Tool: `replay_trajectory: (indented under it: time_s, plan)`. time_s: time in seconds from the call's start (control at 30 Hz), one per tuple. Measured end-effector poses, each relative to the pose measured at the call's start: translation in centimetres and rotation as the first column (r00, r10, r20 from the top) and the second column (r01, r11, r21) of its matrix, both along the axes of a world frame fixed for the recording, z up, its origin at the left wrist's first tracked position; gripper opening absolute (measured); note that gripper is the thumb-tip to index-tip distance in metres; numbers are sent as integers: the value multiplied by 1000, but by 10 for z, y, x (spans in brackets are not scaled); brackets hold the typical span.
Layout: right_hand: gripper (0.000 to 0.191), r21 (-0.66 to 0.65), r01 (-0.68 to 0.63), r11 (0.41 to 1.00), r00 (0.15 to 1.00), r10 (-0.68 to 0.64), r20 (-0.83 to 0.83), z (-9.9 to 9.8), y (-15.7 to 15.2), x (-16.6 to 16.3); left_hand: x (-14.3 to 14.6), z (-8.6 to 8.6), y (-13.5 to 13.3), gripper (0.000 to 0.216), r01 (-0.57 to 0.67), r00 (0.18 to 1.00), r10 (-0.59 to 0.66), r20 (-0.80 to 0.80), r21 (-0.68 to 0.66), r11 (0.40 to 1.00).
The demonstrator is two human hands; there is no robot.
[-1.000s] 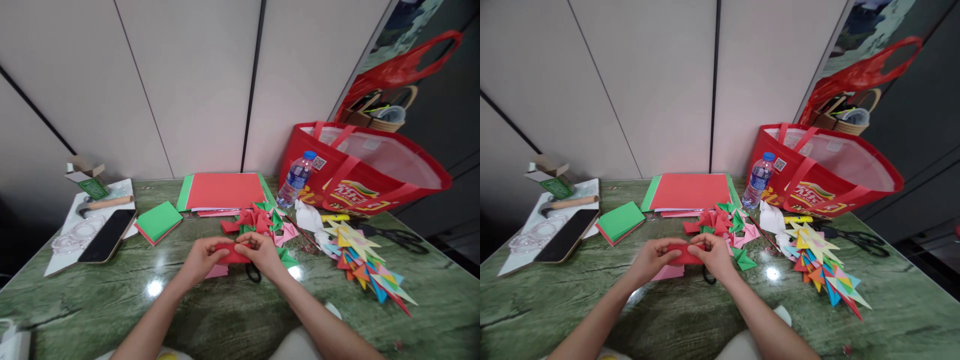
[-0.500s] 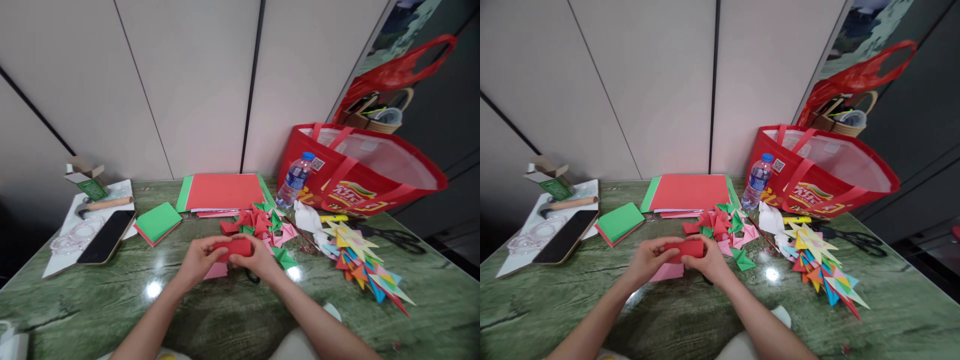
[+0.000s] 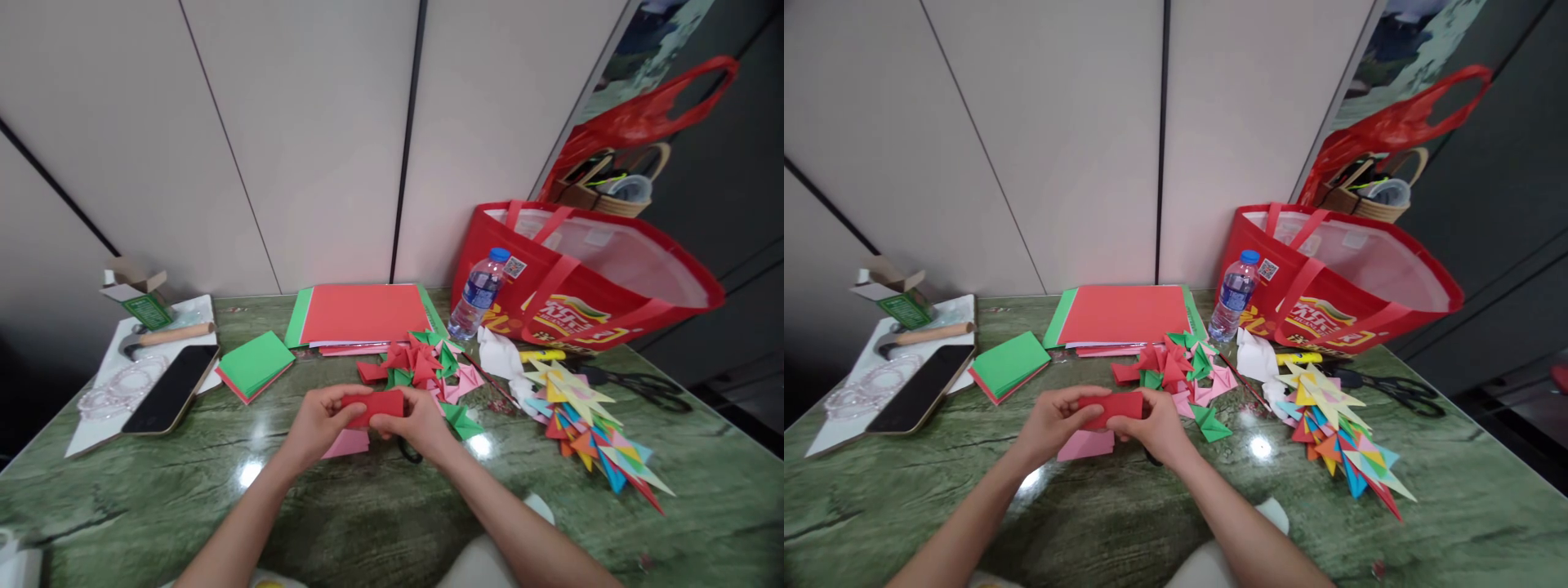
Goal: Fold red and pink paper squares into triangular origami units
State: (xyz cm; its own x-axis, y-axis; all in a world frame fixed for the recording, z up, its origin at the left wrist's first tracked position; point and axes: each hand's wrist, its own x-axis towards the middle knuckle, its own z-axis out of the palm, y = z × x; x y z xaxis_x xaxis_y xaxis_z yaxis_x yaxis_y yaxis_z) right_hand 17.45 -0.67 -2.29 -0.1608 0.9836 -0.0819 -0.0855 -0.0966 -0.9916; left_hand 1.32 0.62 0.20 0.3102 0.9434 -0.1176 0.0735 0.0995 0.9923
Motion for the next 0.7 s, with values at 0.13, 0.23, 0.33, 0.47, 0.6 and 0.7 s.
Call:
replay_trajectory:
  time_s: [0.13,0.23,0.33,0.47,0.6,0.7]
  plan:
    - [29,-19,1,1000,1000,-1,-15,0,-1,-2,0,-3,0,28,-11,999,12,-37,28,1000]
    - [32,-30,-14,999,999,12,-39,-1,-2,-1,-1,-4,1,27,-16,998,18,-52,44,999]
    - [34,-26,-38,999,998,37,-59,-4,-2,0,-2,-4,2,27,-23,999,25,-46,46,999]
    - [34,13,-55,998,997,56,-51,-11,0,1,-2,-3,2,28,-27,999,28,-19,24,999]
    - [32,51,-3,999,999,1,37,-17,1,0,-2,-4,3,29,-15,1000,16,-13,7,1000]
    - [30,70,34,997,998,-37,46,-16,0,-1,-2,-4,2,30,-19,1000,19,-13,0,1000]
